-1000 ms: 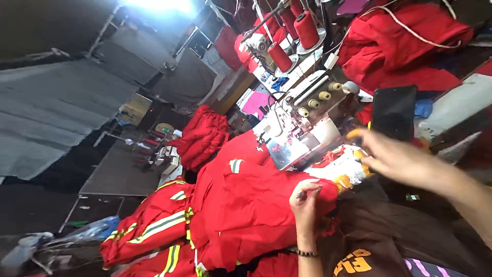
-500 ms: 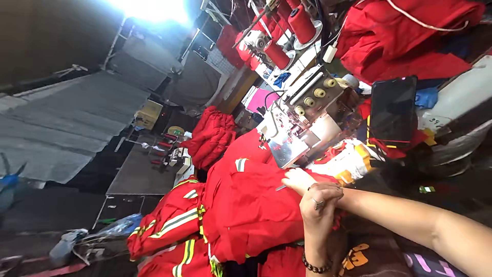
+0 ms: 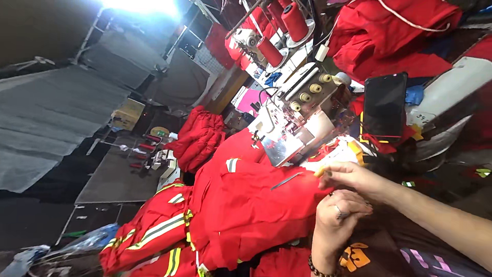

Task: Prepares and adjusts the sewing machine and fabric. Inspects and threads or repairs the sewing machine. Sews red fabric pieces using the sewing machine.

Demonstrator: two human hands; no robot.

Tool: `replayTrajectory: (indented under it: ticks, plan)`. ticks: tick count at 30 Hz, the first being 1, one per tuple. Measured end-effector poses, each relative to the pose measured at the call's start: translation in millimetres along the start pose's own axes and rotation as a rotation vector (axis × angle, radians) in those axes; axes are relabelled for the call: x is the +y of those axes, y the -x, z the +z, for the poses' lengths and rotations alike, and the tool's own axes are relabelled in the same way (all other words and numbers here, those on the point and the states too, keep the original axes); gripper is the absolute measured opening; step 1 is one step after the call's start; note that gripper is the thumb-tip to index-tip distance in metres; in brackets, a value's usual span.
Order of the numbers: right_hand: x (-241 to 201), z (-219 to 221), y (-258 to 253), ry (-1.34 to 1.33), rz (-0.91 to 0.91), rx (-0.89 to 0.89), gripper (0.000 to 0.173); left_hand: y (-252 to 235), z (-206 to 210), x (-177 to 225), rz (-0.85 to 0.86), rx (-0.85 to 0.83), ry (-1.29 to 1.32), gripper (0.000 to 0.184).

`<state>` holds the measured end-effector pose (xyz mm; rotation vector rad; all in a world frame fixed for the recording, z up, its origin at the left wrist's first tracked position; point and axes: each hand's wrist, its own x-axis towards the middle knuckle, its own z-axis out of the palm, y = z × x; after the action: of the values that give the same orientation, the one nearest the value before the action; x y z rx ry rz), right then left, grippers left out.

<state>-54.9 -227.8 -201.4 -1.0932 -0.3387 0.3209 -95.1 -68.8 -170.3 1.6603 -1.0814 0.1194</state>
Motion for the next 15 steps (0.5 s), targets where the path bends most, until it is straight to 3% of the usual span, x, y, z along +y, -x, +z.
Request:
replayTrajectory:
  ticks: [3, 7, 10, 12, 15]
  plan:
    - [-17.3, -13.2, 23.4, -0.305, 0.17, 0.021, 0.041, 4.3, 13.9, -4.8, -0.095, -0.164, -0.104, 0.004]
    - [-15.1, -27.8, 53.1, -0.151, 0.096, 0.147, 0.021, 3.8, 20.2, 5.2, -0.174, -0.41, -0.127, 0.014]
    - [-7.9, -41.7, 77.0, 0.208, 0.101, 0.266, 0.022, -4.4, 10.3, 8.7, -0.131, -0.213, -0.189, 0.015]
    - [-4.4, -47.1, 95.3, 0.413, 0.142, 0.227, 0.023, -13.7, 2.4, 1.8, -0.067, -0.086, -0.374, 0.017]
    - [-2.7, -46.0, 121.1, 0.571, 0.175, 0.106, 0.024, -18.4, -6.9, -18.9, -0.021, -0.185, -0.654, 0.022]
